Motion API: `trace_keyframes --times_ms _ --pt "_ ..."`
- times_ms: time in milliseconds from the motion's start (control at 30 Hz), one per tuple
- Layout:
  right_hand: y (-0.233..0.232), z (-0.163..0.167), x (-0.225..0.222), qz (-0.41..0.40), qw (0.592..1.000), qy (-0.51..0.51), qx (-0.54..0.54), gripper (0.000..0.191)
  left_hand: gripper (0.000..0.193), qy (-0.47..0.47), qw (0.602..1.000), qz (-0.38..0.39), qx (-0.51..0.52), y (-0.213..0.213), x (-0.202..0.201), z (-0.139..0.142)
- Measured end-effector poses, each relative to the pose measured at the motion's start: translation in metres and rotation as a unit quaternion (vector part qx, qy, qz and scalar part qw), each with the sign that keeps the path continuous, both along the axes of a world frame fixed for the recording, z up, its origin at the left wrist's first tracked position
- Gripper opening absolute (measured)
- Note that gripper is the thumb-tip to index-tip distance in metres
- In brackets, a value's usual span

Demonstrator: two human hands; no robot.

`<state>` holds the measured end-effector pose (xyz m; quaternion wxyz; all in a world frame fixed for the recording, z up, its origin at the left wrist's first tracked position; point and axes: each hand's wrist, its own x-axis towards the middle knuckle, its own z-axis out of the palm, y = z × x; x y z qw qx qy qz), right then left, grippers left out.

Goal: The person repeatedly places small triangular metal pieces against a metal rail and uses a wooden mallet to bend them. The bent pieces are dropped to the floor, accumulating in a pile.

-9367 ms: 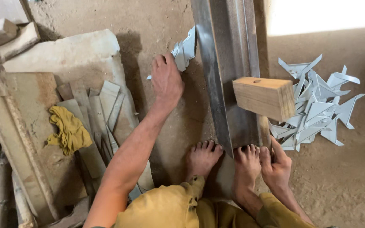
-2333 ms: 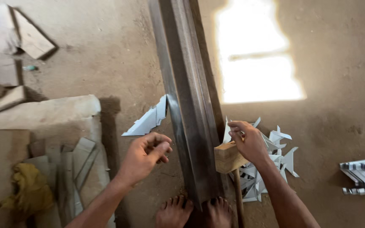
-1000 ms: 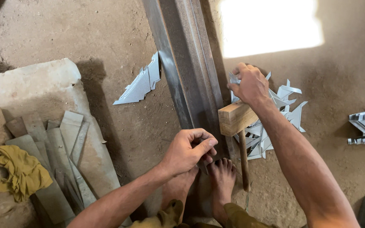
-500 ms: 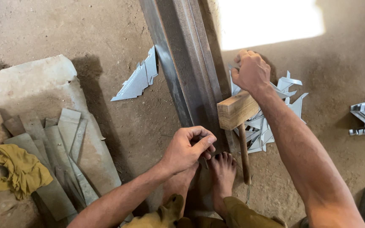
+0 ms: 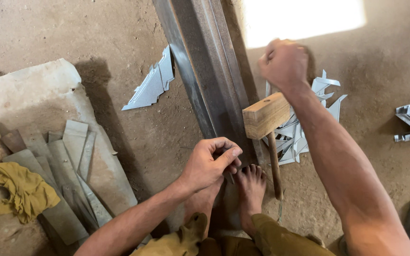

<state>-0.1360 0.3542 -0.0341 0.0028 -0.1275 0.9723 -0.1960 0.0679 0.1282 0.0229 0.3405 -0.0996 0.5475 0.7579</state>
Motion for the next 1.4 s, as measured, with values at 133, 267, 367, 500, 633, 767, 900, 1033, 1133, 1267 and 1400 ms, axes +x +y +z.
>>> trace_keyframes --times_ms 133,267,367,500,633,767,900,1033,1133,1267,1400 --pt "0.011 0.029 0.025 -0.069 0.913 0.112 -0.385 0.01 0.022 -0.045 0.994 0.03 0.093 0.01 -0.007 0.012" --pt "-0.016 0.055 0.112 -0.177 0.678 -0.04 -0.712 0.009 0.029 -0.046 0.971 0.16 0.17 0.028 -0.015 0.012" --pt "-0.043 0.059 0.169 -0.25 0.524 -0.151 -0.8 0.011 0.029 0.001 0.942 0.266 0.204 0.035 -0.014 0.001" --pt "-0.06 0.054 0.204 -0.22 0.59 -0.207 -0.749 0.01 0.017 0.016 0.92 0.352 0.172 0.022 -0.012 -0.019" --pt "-0.031 0.044 0.228 -0.148 0.876 -0.094 -0.449 0.014 0.013 0.083 0.931 0.348 0.064 -0.016 -0.025 -0.043" --pt "0.014 0.014 0.268 -0.142 0.976 0.022 -0.163 0.038 0.014 0.042 0.928 0.363 0.07 -0.042 -0.042 -0.072" --pt "0.037 -0.015 0.31 -0.194 0.97 -0.132 -0.063 0.041 0.016 0.012 0.926 0.36 0.109 -0.046 -0.043 -0.087" --pt "0.057 0.0 0.319 -0.292 0.92 -0.246 -0.09 0.029 0.021 -0.045 0.922 0.364 0.123 -0.047 -0.044 -0.088" --pt "0.073 0.037 0.312 -0.311 0.87 -0.312 -0.223 0.027 0.024 -0.029 0.929 0.354 0.109 -0.047 -0.046 -0.087" --pt "0.059 0.056 0.302 -0.203 0.877 -0.289 -0.326 0.028 0.023 -0.007 0.932 0.345 0.109 -0.045 -0.045 -0.088" --pt "0.023 0.038 0.294 -0.19 0.919 -0.194 -0.285 0.028 0.021 -0.014 0.93 0.355 0.099 -0.043 -0.042 -0.091"
